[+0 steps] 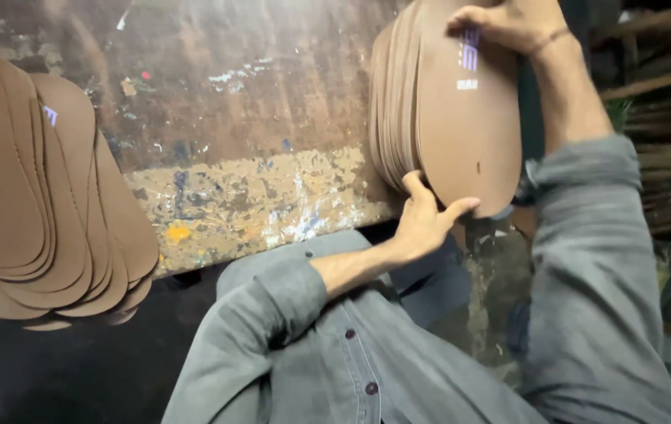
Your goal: The person picks up stacks of brown and black shoe insoles from a table and repeatedly flips them over to align them. They handle the insoles by hand, moving them between piles and adjusting their orientation.
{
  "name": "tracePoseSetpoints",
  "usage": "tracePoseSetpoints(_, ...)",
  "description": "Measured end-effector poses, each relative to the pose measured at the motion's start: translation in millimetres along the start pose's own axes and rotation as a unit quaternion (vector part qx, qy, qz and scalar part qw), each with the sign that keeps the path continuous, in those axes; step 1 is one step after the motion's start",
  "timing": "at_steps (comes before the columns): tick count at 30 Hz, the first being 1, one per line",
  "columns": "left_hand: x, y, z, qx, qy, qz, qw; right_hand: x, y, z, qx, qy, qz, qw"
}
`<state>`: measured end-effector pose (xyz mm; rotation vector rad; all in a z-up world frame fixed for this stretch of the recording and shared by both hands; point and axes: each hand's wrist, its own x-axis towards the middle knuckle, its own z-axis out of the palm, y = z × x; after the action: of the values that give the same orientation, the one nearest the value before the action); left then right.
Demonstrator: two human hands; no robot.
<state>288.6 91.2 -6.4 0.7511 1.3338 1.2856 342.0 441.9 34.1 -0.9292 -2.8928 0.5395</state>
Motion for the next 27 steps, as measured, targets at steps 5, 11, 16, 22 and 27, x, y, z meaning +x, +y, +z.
tracePoseSetpoints(5, -0.9, 22.3, -26.8, 0.057, 0.019, -0.029, 0.998, -60.2, -107.0, -66.8, -0.071, 0.070, 0.011, 0.995)
tracePoseSetpoints(11, 33.1, 95.7, -85.6, 0.251, -0.053, -0.160, 0.953, -190.1, -147.5, -37.9, 0.019, 0.354, 0.035, 0.934)
tracePoseSetpoints(16, 97.9, 26.8, -72.4, 0.176, 0.096, 0.063, 0.978, -266.3, -31.7, 27.7, 0.147, 0.369, 0.341, 0.852)
tracePoseSetpoints(22, 139.2, 16.3, -31.7, 0.147, 0.063, 0.144, 0.977, -220.4, -70.9, 10.2, 0.139, 0.214, 0.323, 0.911)
tracePoseSetpoints(27, 143.1, 31.6, -37.4, 0.176, -0.001, -0.012, 0.984, -241.0, -11.2, 46.0, 0.017, 0.181, 0.344, 0.921)
